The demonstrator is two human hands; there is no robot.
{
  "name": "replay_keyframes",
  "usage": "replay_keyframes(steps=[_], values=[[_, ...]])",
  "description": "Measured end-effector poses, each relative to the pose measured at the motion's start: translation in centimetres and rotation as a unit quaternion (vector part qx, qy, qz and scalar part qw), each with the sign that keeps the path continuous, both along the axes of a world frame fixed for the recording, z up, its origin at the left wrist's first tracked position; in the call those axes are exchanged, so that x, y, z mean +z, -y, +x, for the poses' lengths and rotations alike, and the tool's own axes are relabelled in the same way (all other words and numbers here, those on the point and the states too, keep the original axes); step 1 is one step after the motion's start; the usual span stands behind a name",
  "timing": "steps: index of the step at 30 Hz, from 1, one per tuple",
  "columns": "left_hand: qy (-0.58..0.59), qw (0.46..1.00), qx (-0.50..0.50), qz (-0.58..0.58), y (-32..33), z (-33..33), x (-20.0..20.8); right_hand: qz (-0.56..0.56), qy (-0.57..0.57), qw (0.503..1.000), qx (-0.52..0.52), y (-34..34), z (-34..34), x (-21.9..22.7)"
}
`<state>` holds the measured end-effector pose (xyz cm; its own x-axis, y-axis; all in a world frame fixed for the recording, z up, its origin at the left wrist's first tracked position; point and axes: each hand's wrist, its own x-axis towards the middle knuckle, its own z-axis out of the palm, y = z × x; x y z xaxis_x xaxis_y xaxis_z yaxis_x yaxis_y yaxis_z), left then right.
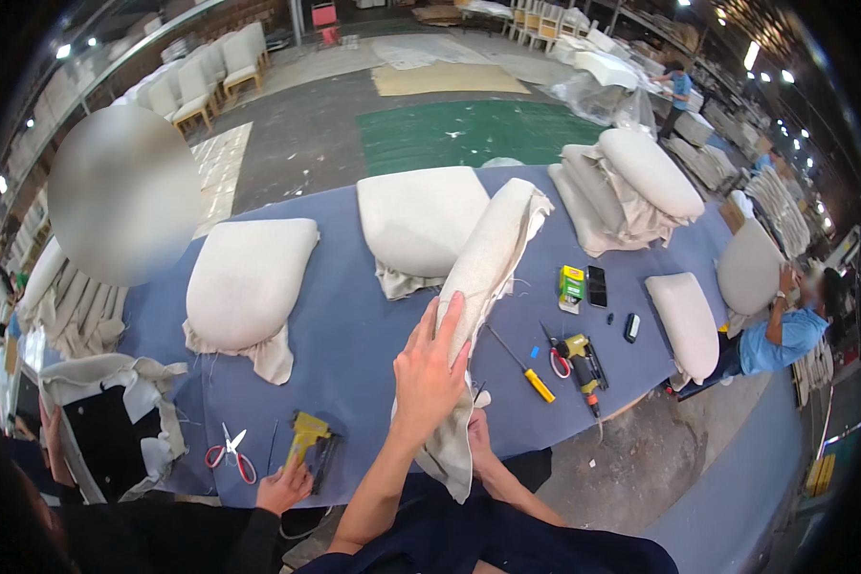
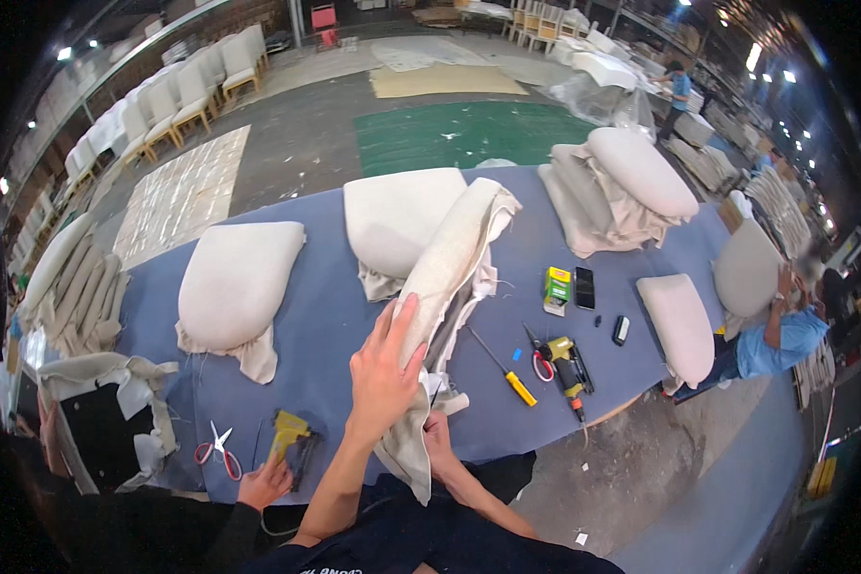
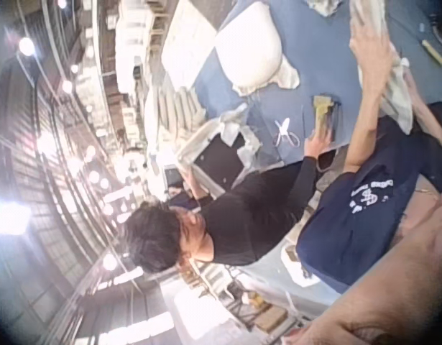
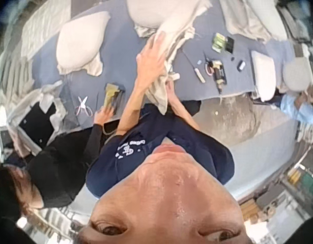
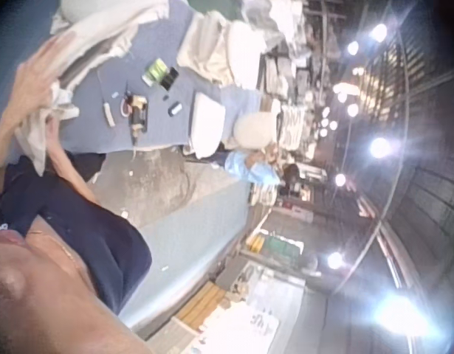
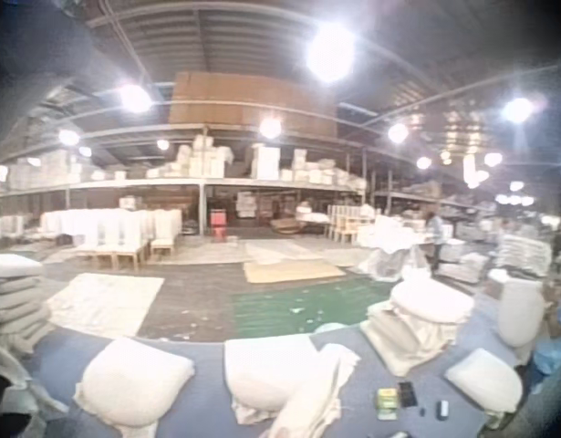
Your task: The person is upholstering a chair seat by hand. They pull fabric over a foam cushion, fold the edges, and secure the material using a staple gun. The person also uses scissors to trim excess fabric and a screwdriver to adjust the cushion. The task is performed in a workshop setting with other workers visible in the background.
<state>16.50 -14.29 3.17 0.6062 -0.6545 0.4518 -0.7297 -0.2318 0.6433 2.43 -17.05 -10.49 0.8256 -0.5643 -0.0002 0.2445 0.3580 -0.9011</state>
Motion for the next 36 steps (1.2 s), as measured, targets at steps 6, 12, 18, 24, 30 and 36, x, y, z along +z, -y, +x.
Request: replay_keyframes(steps=[6,12,18,24,30,36], values=[[-0.015,1.000,0.001,-0.014,1.1,0.1,0.8,0.164,0.063,0.983,-0.047,1.1,-3.8,4.5],[-0.034,0.999,0.012,-0.029,-3.7,4.7,1.1,0.023,0.134,0.972,-0.190,6.6,-7.9,8.4],[-0.078,0.997,0.003,-0.029,-11.0,1.5,-2.4,0.036,0.097,0.973,-0.207,6.4,-7.4,5.4],[-0.171,0.979,0.015,-0.115,-14.9,0.5,2.1,-0.007,0.014,0.995,-0.099,4.2,-2.4,8.5],[0.060,0.994,0.059,-0.064,-9.2,5.6,5.8,-0.080,0.043,0.994,-0.057,3.8,-1.5,6.6],[0.098,0.988,0.112,-0.046,-8.9,2.1,3.7,-0.050,0.012,0.997,-0.053,4.1,-4.0,5.2]])
